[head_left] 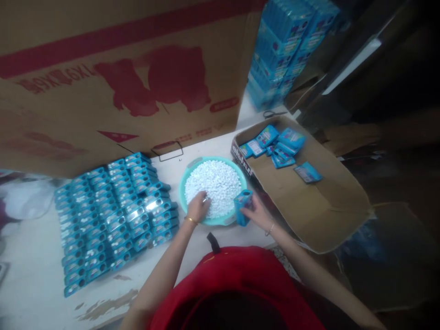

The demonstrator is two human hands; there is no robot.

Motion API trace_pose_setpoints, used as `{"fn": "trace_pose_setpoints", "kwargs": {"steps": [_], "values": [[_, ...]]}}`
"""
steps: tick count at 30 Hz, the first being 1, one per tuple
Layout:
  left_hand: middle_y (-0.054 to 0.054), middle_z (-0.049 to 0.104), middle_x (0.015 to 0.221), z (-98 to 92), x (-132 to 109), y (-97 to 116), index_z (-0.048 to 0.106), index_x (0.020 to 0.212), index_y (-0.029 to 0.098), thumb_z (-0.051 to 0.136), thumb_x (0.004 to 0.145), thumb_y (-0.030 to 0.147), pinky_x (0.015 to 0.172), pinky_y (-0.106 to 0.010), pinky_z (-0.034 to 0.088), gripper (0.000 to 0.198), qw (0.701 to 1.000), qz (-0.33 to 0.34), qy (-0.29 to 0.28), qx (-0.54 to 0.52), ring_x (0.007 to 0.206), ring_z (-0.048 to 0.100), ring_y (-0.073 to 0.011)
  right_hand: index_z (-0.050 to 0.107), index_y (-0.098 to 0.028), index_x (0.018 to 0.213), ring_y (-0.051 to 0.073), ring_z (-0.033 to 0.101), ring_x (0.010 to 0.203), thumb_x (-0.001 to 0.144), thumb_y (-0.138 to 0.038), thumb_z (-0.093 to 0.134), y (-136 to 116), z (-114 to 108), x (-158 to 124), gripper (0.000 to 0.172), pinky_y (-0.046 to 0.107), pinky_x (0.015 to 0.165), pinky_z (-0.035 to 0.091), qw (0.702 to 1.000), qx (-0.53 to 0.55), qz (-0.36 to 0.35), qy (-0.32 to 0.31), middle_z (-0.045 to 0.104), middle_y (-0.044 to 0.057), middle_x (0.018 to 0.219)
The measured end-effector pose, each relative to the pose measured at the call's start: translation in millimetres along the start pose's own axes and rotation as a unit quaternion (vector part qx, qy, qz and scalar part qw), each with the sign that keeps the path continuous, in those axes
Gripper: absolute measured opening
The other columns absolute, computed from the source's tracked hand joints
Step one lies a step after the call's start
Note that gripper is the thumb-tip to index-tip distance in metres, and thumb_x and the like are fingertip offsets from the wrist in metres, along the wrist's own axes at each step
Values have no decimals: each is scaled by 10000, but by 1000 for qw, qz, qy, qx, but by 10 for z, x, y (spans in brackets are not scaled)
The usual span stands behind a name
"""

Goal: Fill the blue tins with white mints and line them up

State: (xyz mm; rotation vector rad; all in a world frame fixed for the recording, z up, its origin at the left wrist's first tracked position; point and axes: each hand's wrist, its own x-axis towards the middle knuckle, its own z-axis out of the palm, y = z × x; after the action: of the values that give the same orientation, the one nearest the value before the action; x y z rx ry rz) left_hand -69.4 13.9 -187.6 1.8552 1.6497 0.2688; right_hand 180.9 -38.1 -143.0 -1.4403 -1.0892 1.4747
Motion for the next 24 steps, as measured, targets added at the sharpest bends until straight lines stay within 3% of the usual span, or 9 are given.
{"fn": "trace_pose_setpoints", "kwargs": {"steps": [5,10,13,16,24], "values": [[-85,647,1045,-184,-97,-85,544,1128,171,543,851,370,833,-325,493,341,997,52,-9,-58,909,617,-195,423,-242,1202,213,608,1007,754,-429,681,-61,17,35,550,391,908,507,999,-11,-21,24,624,52,1094],[-56,645,920,-463,-192,-22,553,1118,169,533,860,388,714,-300,491,339,993,93,-16,-64,713,579,-149,462,-232,1171,231,577,1034,798,-392,643,-122,-40,42,444,408,931,475,983,-124,-118,65,600,69,1096],[-22,611,803,-685,-225,81,555,1079,168,540,858,368,682,-278,472,298,992,113,-16,-48,660,547,-133,495,-224,1139,252,569,1017,818,-357,623,-174,-86,59,371,429,915,462,957,-224,-168,80,600,83,1083],[-18,604,810,-907,-231,225,552,1065,176,538,865,363,676,-264,461,274,988,150,-21,-31,658,542,-124,516,-220,1116,266,562,1000,844,-317,587,-229,-78,103,297,427,881,462,930,-288,-214,75,600,94,1058],[-50,657,916,-1325,-117,675,540,1073,183,482,891,322,718,-280,475,236,958,242,-123,92,776,614,-160,541,-199,1121,269,550,976,834,-215,550,-330,105,210,287,425,863,463,898,-329,-291,36,608,103,1037]]}}
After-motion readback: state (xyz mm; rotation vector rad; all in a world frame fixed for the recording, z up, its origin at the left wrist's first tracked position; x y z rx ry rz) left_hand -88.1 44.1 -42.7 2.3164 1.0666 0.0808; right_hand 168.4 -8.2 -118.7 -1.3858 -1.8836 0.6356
